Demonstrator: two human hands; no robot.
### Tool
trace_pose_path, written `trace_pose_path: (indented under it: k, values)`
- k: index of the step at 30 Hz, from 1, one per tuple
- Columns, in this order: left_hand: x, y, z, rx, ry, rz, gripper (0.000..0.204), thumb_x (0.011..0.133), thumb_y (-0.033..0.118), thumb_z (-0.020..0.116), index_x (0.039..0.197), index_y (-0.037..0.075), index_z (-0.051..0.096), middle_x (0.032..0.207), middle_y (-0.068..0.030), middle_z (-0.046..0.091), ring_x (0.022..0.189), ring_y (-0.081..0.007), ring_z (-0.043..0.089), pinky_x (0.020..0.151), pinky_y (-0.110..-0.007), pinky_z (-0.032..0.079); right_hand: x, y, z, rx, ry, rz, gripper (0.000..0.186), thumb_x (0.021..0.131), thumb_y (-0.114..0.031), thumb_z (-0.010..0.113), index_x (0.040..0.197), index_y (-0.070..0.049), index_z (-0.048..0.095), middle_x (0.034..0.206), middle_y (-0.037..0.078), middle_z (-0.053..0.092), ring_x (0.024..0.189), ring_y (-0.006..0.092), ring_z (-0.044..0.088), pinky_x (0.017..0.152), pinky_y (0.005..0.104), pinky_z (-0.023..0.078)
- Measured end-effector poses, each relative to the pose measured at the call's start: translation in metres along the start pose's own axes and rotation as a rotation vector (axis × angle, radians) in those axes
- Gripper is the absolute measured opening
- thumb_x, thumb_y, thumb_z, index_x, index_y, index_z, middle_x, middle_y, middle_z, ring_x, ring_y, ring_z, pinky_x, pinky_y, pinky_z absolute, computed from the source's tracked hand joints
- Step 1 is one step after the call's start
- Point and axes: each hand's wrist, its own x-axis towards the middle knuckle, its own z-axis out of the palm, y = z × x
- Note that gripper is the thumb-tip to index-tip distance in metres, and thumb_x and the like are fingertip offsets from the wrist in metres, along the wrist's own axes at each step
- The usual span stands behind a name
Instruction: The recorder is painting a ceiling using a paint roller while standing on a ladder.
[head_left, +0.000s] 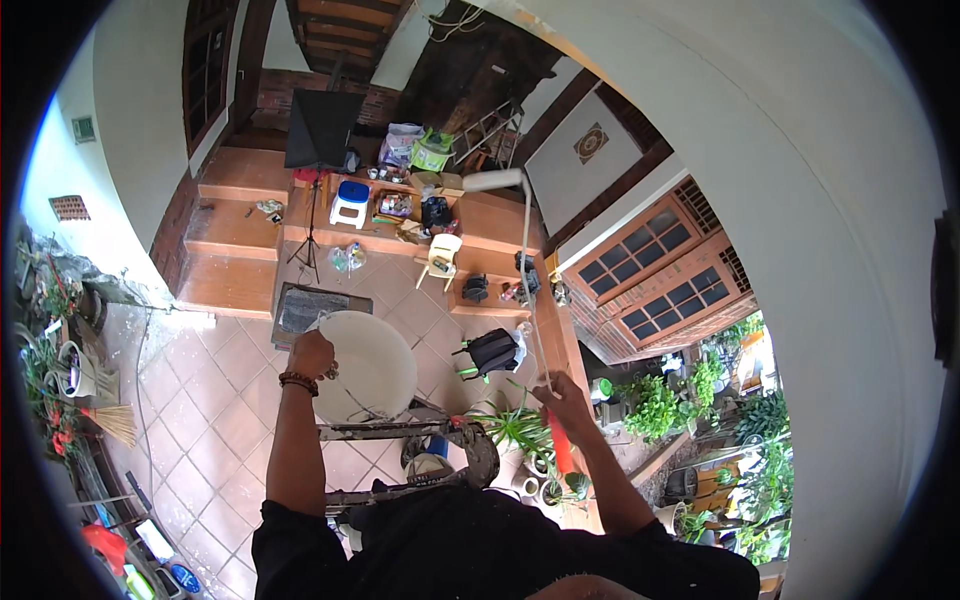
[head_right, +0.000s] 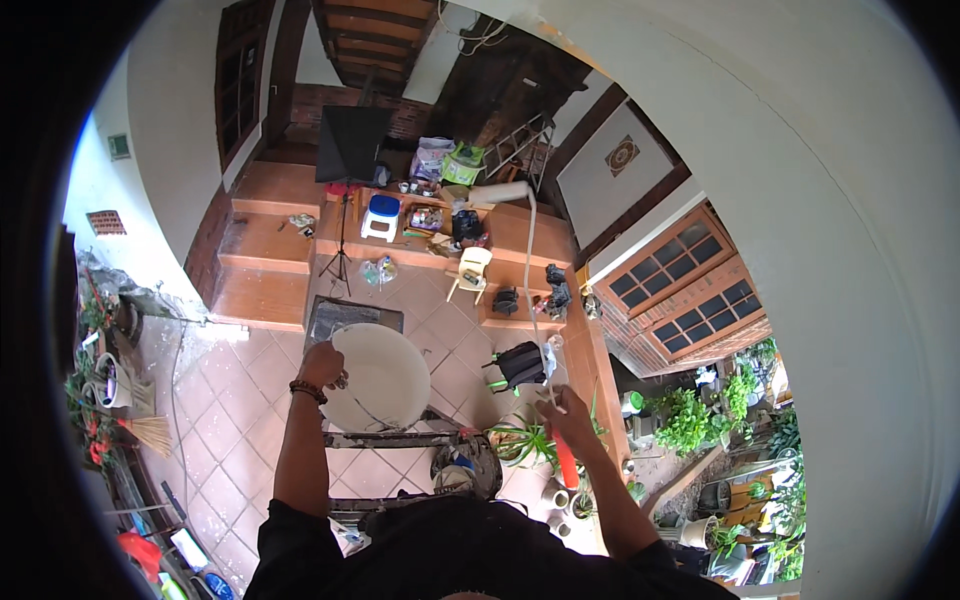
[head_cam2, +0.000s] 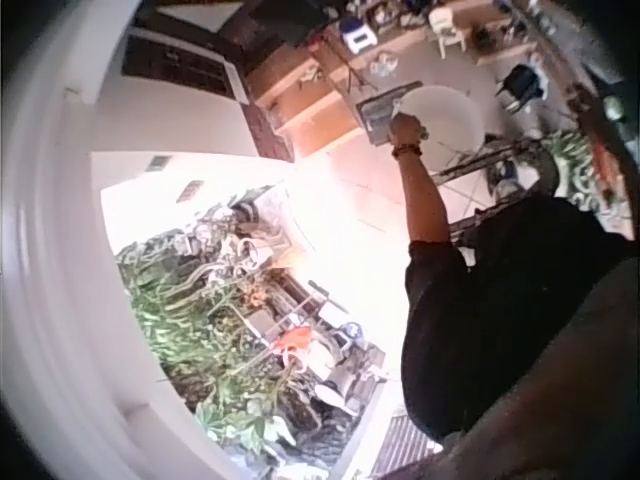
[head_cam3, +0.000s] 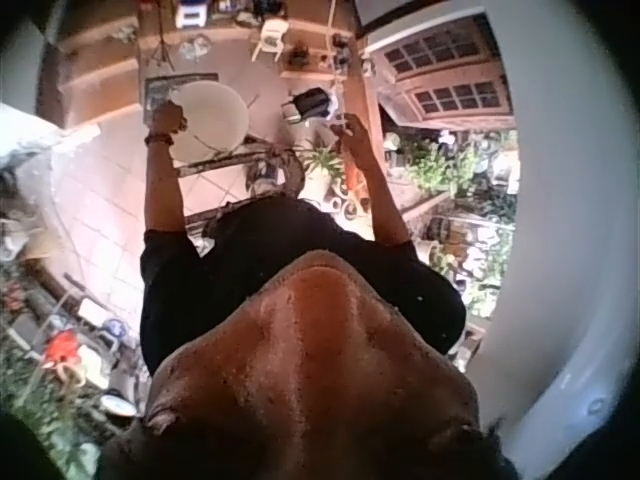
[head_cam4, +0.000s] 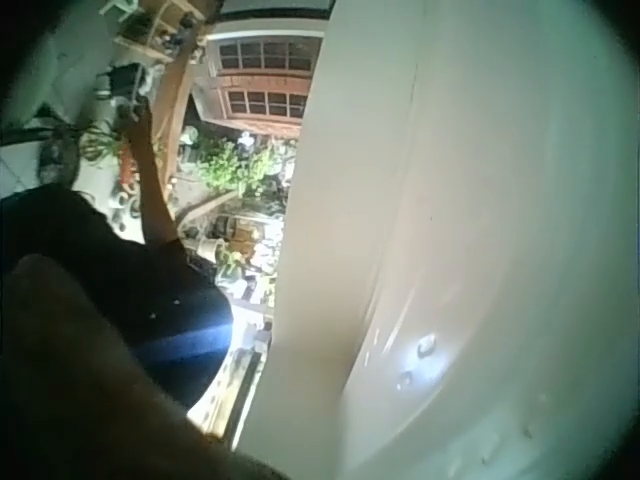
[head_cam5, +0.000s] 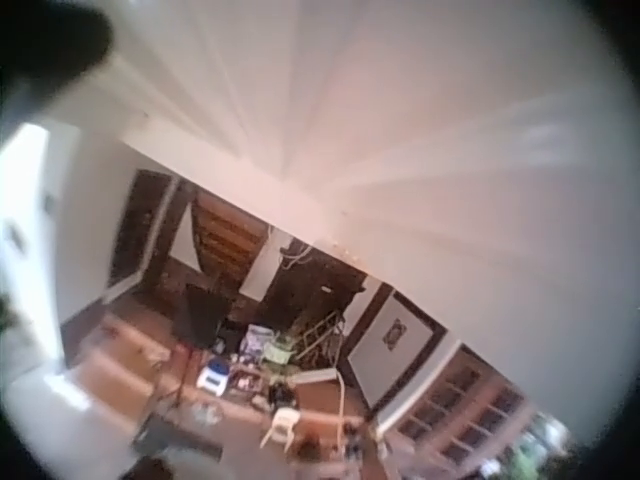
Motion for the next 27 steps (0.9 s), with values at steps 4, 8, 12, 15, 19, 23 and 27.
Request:
trace_pose_path:
  k: [4, 8, 12, 15, 19, 23, 27]
  values:
    - [0.012, -0.004, 0.003, 0.026, 0.025, 0.007, 0.028, 0.086, 0.01, 0.051, 0.066, 0.001, 0.069, 0.063, -0.0061, 0.068, 0.043, -0.0121, 0.062, 0.04, -0.026, 0.05, -0.006, 0.065, 0.013, -0.057, -0.143, 0.247, 0.022, 0.085, -0.025, 0.069, 0.083, -0.004, 0.06, 0.063, -0.001, 0.052, 0.052, 0.0087, 0.05, 0.047, 0.0257, 0.041]
    - [-0.005, 0.013, -0.004, -0.012, 0.039, 0.037, 0.026, 0.084, 0.007, 0.043, 0.073, -0.007, 0.061, 0.067, -0.0152, 0.068, 0.05, -0.0219, 0.066, 0.041, -0.032, 0.053, -0.004, 0.075, 0.026, -0.06, -0.036, 0.278, 0.022, 0.085, -0.024, 0.068, 0.079, -0.005, 0.06, 0.06, -0.001, 0.051, 0.048, 0.008, 0.047, 0.044, 0.0242, 0.036]
    - [-0.004, 0.002, -0.002, -0.151, 0.044, -0.089, 0.028, 0.086, 0.01, 0.046, 0.068, -0.001, 0.065, 0.064, -0.0092, 0.068, 0.046, -0.0162, 0.063, 0.041, -0.03, 0.052, 0.025, 0.015, 0.034, -0.12, -0.076, 0.106, 0.023, 0.083, -0.02, 0.07, 0.093, -0.004, 0.056, 0.066, 0.003, 0.055, 0.051, 0.0101, 0.051, 0.046, 0.026, 0.044]
    - [0.002, -0.004, 0.002, -0.056, 0.03, -0.052, 0.029, 0.086, 0.011, 0.05, 0.065, 0.004, 0.068, 0.061, -0.0039, 0.068, 0.043, -0.0112, 0.061, 0.041, -0.028, 0.05, 0.023, 0.042, 0.026, 0.045, -0.262, 0.216, 0.03, 0.083, -0.02, 0.071, 0.102, -0.003, 0.054, 0.073, 0.005, 0.06, 0.053, 0.0117, 0.054, 0.05, 0.0274, 0.048]
    - [0.008, 0.001, 0.003, 0.305, 0.01, 0.089, 0.028, 0.086, 0.014, 0.053, 0.066, 0.007, 0.072, 0.06, -0.0022, 0.068, 0.043, -0.0107, 0.061, 0.042, -0.028, 0.05, 0.018, 0.086, 0.025, -0.238, -0.144, 0.319, 0.025, 0.087, -0.028, 0.067, 0.087, -0.005, 0.059, 0.067, 0.002, 0.058, 0.052, 0.0097, 0.052, 0.046, 0.026, 0.04]
    - [0.0, -0.003, 0.0, 0.523, 0.043, 0.196, 0.027, 0.086, 0.017, 0.055, 0.068, 0.011, 0.074, 0.059, -0.001, 0.067, 0.043, -0.0106, 0.06, 0.044, -0.027, 0.051, 0.037, 0.069, 0.03, -0.177, -0.059, 0.126, 0.022, 0.089, -0.028, 0.061, 0.087, -0.006, 0.058, 0.064, 0.0, 0.055, 0.052, 0.0097, 0.052, 0.046, 0.0256, 0.04]
    - [0.004, -0.012, 0.003, 0.654, 0.054, 0.232, 0.022, 0.084, 0.019, 0.059, 0.069, 0.012, 0.074, 0.058, -0.0012, 0.066, 0.044, -0.0115, 0.061, 0.048, -0.028, 0.052, 0.061, 0.016, 0.036, 0.163, -0.152, 0.14, 0.015, 0.09, -0.02, 0.058, 0.096, -0.006, 0.054, 0.065, 0.001, 0.053, 0.051, 0.0111, 0.054, 0.047, 0.0254, 0.045]
